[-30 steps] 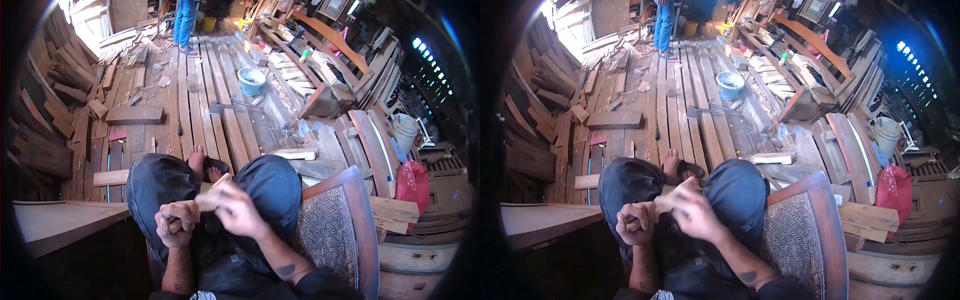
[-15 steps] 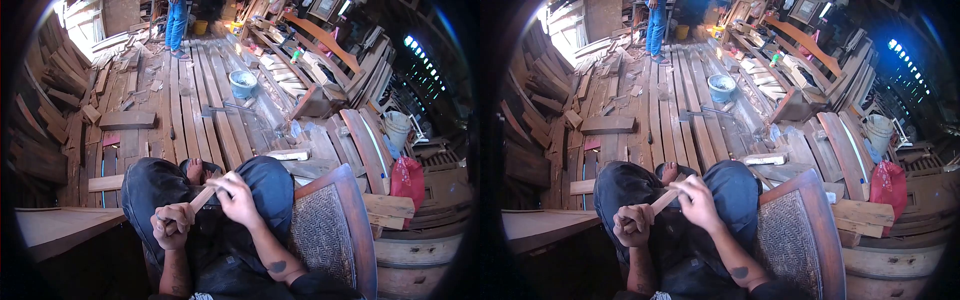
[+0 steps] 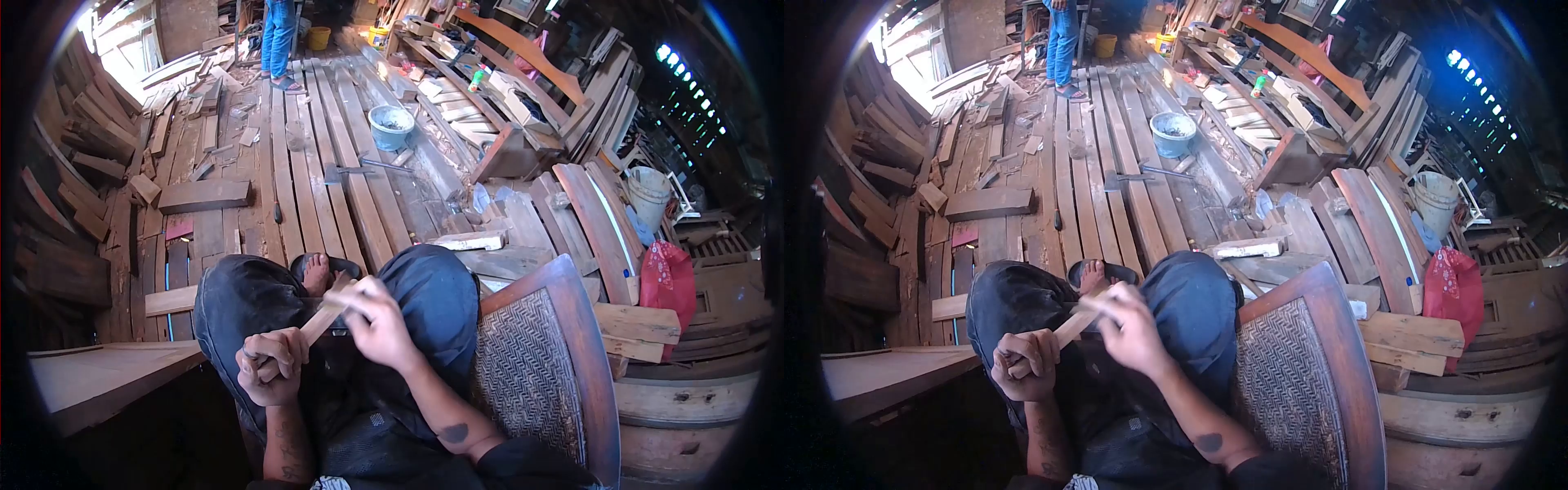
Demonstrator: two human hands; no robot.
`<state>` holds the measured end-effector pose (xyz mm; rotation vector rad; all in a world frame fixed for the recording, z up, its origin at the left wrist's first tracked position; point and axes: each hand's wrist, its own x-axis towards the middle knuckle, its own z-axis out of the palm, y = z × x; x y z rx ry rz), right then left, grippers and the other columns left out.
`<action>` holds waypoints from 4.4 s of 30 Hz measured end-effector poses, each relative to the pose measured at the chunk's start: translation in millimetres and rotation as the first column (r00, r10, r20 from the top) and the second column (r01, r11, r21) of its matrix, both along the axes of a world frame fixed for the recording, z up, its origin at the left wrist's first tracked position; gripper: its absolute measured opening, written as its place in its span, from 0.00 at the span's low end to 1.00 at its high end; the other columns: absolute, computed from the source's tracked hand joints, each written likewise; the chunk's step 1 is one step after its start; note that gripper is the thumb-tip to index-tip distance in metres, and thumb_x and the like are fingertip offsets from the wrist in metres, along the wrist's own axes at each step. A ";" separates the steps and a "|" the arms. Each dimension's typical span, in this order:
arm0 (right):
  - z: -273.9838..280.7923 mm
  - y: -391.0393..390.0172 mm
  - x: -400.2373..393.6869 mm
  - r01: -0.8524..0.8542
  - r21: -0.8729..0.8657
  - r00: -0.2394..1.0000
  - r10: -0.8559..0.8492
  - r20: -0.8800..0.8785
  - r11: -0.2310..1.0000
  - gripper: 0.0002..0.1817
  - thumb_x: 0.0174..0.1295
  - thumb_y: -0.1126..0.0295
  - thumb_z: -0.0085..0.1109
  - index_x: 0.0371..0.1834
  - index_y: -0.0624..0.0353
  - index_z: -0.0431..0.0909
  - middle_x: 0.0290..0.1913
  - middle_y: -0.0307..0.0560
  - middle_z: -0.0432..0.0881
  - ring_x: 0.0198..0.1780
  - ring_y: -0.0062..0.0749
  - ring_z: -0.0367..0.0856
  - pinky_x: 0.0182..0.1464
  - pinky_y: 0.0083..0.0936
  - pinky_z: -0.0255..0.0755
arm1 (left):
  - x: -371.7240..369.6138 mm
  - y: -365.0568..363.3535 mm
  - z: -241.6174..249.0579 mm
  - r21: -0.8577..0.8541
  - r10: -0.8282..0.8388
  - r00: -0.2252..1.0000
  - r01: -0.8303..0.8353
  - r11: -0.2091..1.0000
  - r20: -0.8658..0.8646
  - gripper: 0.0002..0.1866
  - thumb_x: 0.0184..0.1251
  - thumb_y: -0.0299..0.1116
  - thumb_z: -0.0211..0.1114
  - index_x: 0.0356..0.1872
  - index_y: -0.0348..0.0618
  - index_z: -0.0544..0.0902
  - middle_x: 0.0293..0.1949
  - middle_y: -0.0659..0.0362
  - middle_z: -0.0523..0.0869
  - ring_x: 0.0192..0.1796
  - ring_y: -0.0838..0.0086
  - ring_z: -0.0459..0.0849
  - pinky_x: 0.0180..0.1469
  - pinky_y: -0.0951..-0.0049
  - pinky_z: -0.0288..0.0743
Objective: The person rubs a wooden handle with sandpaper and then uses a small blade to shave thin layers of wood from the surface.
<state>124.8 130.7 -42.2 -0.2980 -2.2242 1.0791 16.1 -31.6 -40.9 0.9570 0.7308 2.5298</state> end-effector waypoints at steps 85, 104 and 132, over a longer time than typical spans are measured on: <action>0.8 1.3 1.7 -0.024 0.151 0.964 -0.017 0.267 0.988 0.25 0.77 0.54 0.66 0.72 0.50 0.84 0.72 0.61 0.75 0.75 0.60 0.72 0.78 0.48 0.65 | -4.1 -2.1 -7.6 0.006 -0.024 0.999 0.024 1.000 -0.033 0.30 0.84 0.55 0.48 0.27 0.40 0.78 0.14 0.63 0.71 0.16 0.73 0.68 0.25 0.67 0.68; 23.8 -26.7 5.9 -0.098 0.016 0.963 0.091 0.255 0.995 0.29 0.75 0.56 0.68 0.75 0.55 0.80 0.78 0.67 0.69 0.80 0.67 0.66 0.83 0.53 0.57 | -10.0 -1.9 1.6 -0.024 0.022 0.997 -0.024 0.999 -0.070 0.36 0.86 0.62 0.38 0.25 0.45 0.78 0.12 0.65 0.71 0.20 0.71 0.69 0.40 0.64 0.71; 15.4 -43.6 1.8 -0.118 0.142 0.979 0.091 0.180 0.983 0.25 0.74 0.57 0.67 0.72 0.52 0.84 0.75 0.63 0.75 0.77 0.66 0.69 0.84 0.61 0.51 | -5.9 -6.1 -4.0 0.033 0.007 0.992 -0.011 0.999 0.128 0.38 0.93 0.55 0.27 0.24 0.46 0.74 0.12 0.68 0.65 0.16 0.75 0.60 0.33 0.66 0.69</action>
